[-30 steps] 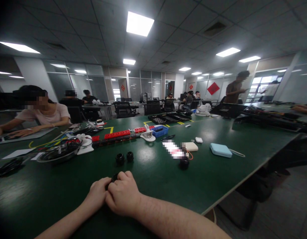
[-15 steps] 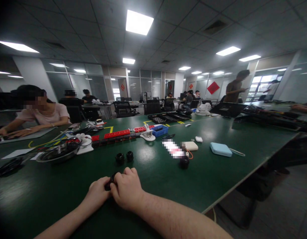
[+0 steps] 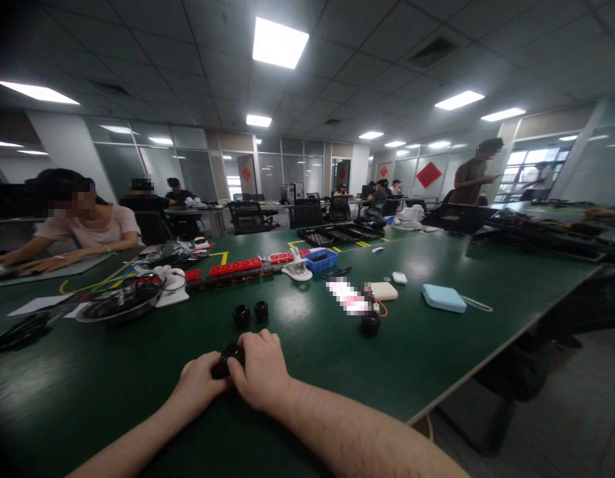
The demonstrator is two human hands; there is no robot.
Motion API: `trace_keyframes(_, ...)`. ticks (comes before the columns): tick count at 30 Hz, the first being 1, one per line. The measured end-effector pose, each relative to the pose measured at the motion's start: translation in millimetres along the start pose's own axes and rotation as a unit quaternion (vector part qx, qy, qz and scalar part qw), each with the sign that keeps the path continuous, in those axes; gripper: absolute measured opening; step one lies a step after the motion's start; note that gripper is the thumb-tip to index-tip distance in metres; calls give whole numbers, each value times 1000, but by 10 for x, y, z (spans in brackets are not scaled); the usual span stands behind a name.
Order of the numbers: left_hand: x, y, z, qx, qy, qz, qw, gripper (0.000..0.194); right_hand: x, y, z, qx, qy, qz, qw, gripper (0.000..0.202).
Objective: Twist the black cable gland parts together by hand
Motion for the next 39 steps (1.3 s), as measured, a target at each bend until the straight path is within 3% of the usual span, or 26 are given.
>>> trace_keyframes(8, 25, 61, -55, 0, -22, -17, 1000, 29, -45, 28, 13, -1, -15, 4, 1000, 18)
trace_keyframes(15, 27, 105, -45, 3, -19, 41, 999, 26, -102, 31, 32, 13, -22, -14, 1000, 23)
trace_keyframes(33, -8, 135, -50, -40, -41, 1, 998, 24, -105, -42, 33, 45, -24, -13, 999, 19)
trace_keyframes(39, -30, 126, -51, -63, -21, 11, 998, 24, -77, -12, 29, 34, -2, -26, 999, 19)
Point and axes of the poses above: each hand's wrist, its own z-axis towards the middle knuckle, its own x-axis out of the back of the hand, y = z × x, the point moved 5 cm from there along z, towards the middle knuckle, and after that the axes turned 8 degrees about -y, right-handed, at the moved point
